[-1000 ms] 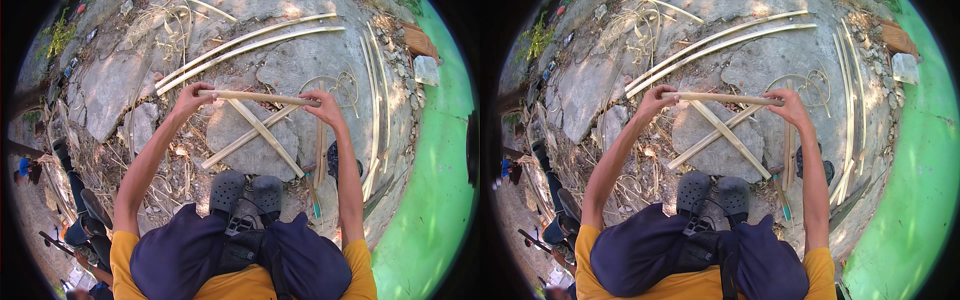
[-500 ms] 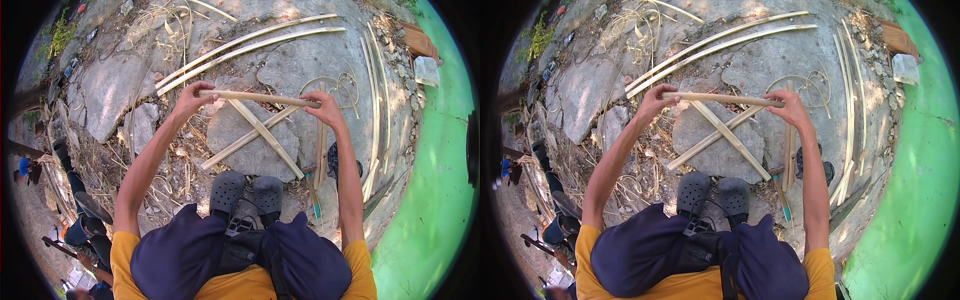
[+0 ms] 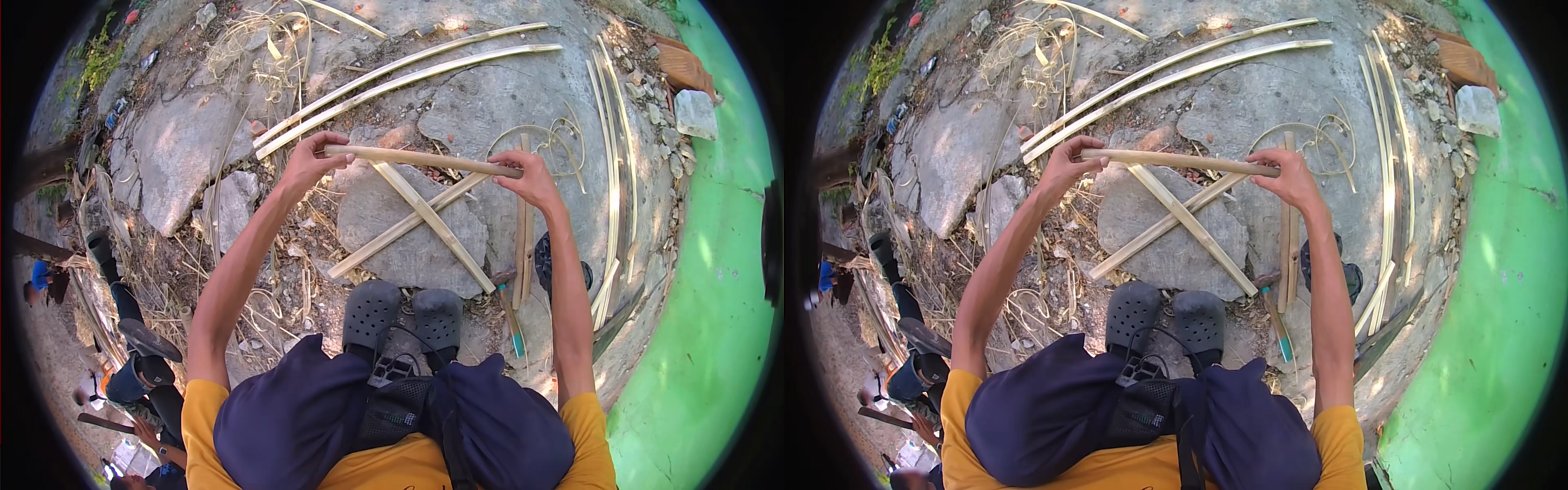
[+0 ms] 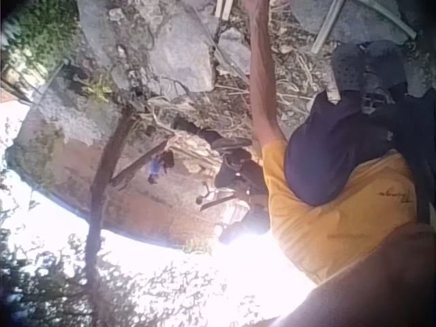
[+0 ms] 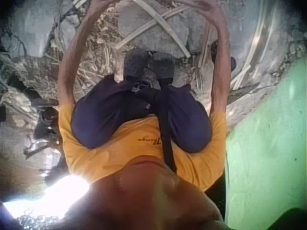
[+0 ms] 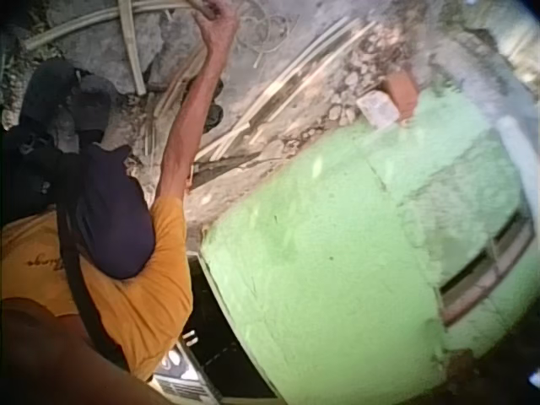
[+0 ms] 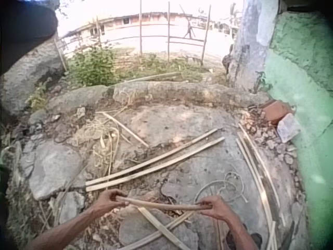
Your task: The person assembles a cross-shaped bamboo frame by overlapping two flat bamboo strips and wrapping thin bamboo shavings around the joint to secure it.
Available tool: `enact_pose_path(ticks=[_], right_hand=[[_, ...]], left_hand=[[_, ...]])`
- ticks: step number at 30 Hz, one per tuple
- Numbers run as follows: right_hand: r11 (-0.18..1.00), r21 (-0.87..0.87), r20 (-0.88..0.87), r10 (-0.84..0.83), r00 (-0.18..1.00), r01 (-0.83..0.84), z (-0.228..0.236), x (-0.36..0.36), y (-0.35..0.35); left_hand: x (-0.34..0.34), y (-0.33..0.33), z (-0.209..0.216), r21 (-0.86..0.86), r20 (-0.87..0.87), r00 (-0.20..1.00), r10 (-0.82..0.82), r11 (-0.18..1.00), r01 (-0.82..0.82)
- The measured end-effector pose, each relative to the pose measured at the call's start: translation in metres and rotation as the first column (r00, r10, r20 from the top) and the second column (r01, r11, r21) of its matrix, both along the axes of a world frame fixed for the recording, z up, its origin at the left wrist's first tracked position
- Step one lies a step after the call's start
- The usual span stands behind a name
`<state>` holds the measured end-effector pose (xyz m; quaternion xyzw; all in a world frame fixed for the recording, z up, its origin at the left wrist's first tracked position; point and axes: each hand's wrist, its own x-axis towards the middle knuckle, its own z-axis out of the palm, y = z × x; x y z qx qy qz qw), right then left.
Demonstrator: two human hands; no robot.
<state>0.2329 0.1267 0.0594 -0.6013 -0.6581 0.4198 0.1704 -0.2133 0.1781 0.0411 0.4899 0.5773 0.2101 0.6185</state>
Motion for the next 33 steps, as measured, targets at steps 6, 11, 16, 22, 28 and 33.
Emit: enact_pose_path(ticks=[6, 11, 16, 22, 28, 33], right_hand=[[1.0, 0.011, -0.012, -0.007, 1.0, 0.007, -0.002, 0.001, -0.001], [1.0, 0.008, -0.021, -0.012, 1.0, 0.012, -0.003, 0.0, -0.001], [1.0, 0.019, -0.021, -0.002, 1.0, 0.002, -0.004, 0.001, -0.001], [1.0, 0.029, -0.016, 0.005, 1.0, -0.004, -0.006, 0.002, -0.001], [0.999, -0.012, 0.035, -0.035, 0.999, 0.035, -0.008, -0.002, 0.002], [0.999, -0.003, -0.002, -0.054, 0.999, 0.054, -0.01, -0.002, 0.001]], left_hand=[[0.0, -0.001, 0.0, -0.004, 0.01, 1.0, -0.001, 1.0, 0.001], [-0.001, -0.001, -0.004, 0.004, 0.001, 1.0, 0.006, 1.0, -0.006], [-0.001, -0.003, -0.003, 0.019, 0.005, 1.0, 0.016, 1.0, -0.016], [0.0, -0.001, 0.003, -0.002, -0.006, 1.0, 0.009, 1.0, -0.009], [-0.002, -0.001, 0.002, 0.022, -0.028, 1.0, 0.007, 1.0, -0.007], [-0.002, -0.002, 0.001, 0.013, -0.046, 0.999, -0.001, 1.0, 0.001]])
